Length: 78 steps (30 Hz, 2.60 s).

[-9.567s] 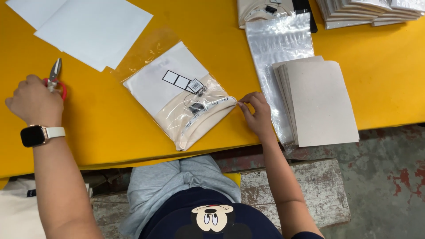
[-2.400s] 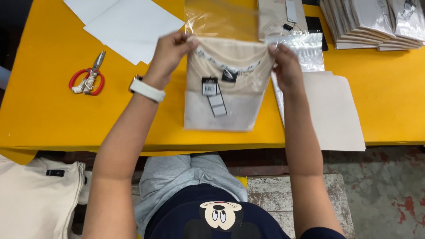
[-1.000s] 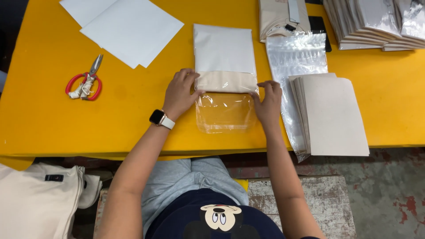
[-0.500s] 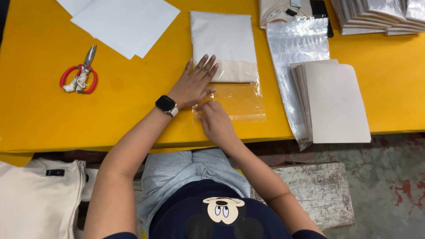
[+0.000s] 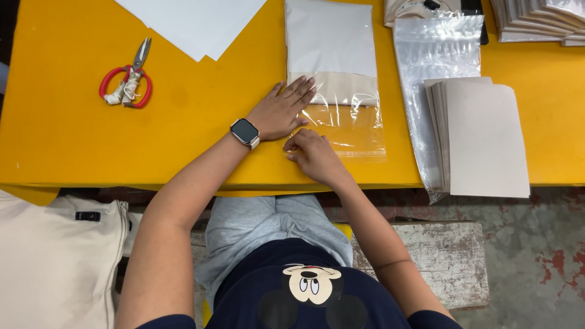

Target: Folding a white t-shirt and placing it into a clear plastic bag for final packaging.

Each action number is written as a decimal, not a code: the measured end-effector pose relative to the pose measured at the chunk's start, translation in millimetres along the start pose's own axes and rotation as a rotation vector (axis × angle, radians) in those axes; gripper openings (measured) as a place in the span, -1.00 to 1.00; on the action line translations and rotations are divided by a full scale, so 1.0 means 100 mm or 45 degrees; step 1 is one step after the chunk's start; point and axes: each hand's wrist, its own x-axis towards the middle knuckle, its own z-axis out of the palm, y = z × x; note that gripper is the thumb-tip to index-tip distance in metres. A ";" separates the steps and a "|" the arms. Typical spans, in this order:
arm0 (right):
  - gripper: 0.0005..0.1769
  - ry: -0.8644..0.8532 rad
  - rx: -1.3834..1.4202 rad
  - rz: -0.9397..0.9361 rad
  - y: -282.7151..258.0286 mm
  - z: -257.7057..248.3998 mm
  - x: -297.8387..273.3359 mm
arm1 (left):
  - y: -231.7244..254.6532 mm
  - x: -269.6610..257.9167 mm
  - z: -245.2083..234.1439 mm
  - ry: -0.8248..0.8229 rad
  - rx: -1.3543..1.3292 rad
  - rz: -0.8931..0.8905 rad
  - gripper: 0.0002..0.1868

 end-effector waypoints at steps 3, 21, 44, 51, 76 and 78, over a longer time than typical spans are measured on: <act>-0.87 -0.015 0.051 0.019 0.12 0.17 0.02 | -0.01 -0.01 0.03 0.013 0.002 0.008 -0.24; -0.71 -0.729 -0.294 1.634 0.92 -0.48 -3.23 | 0.04 -0.05 -0.09 0.174 0.015 0.097 -0.23; -0.14 0.241 -0.875 -0.232 1.79 -1.23 -0.46 | 0.03 -0.06 -0.12 0.001 -0.036 0.039 -0.31; -0.47 0.158 -0.710 -0.715 1.85 -1.00 -0.57 | 0.13 -0.41 -0.20 -0.075 0.049 0.104 -0.29; -0.63 0.594 0.741 -0.033 1.43 -0.57 -1.01 | 0.92 -0.94 0.03 0.663 -1.077 -0.444 -0.69; -0.62 0.686 0.876 0.001 1.45 -0.49 -0.90 | 0.95 -0.82 -0.03 0.828 -1.295 -0.547 -0.77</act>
